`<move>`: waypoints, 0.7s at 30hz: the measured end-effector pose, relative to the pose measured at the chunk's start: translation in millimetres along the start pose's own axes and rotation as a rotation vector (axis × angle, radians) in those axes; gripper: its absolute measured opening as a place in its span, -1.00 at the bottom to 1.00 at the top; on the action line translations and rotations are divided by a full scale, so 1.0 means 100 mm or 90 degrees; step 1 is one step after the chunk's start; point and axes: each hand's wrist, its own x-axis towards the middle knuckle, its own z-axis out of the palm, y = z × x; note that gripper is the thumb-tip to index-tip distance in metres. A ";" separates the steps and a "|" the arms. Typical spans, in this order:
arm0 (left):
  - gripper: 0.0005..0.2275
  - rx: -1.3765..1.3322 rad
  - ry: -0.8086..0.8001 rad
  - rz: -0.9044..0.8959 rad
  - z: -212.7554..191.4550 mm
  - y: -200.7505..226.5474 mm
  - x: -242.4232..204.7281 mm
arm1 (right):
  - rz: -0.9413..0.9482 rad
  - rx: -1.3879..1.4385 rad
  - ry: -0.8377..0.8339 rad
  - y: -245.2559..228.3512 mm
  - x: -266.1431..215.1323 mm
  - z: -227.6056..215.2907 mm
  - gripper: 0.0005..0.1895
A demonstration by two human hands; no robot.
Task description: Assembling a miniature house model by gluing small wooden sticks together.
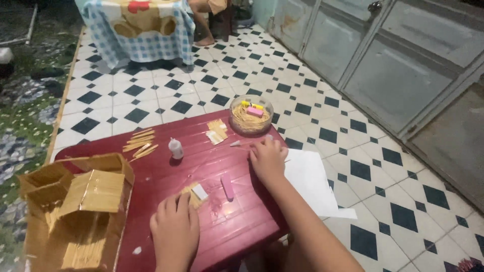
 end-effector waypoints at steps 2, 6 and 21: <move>-0.69 0.003 -0.034 -0.026 -0.03 0.00 0.02 | -0.031 -0.126 -0.161 -0.10 0.16 0.03 -0.76; -0.62 -0.011 -0.054 -0.058 0.25 -0.06 -0.02 | -0.023 -0.126 -0.172 -0.24 0.20 -0.01 -0.71; -0.57 -0.616 -0.283 -0.242 -0.54 0.21 0.21 | -0.041 0.489 -0.368 -1.15 -0.73 -0.60 -0.78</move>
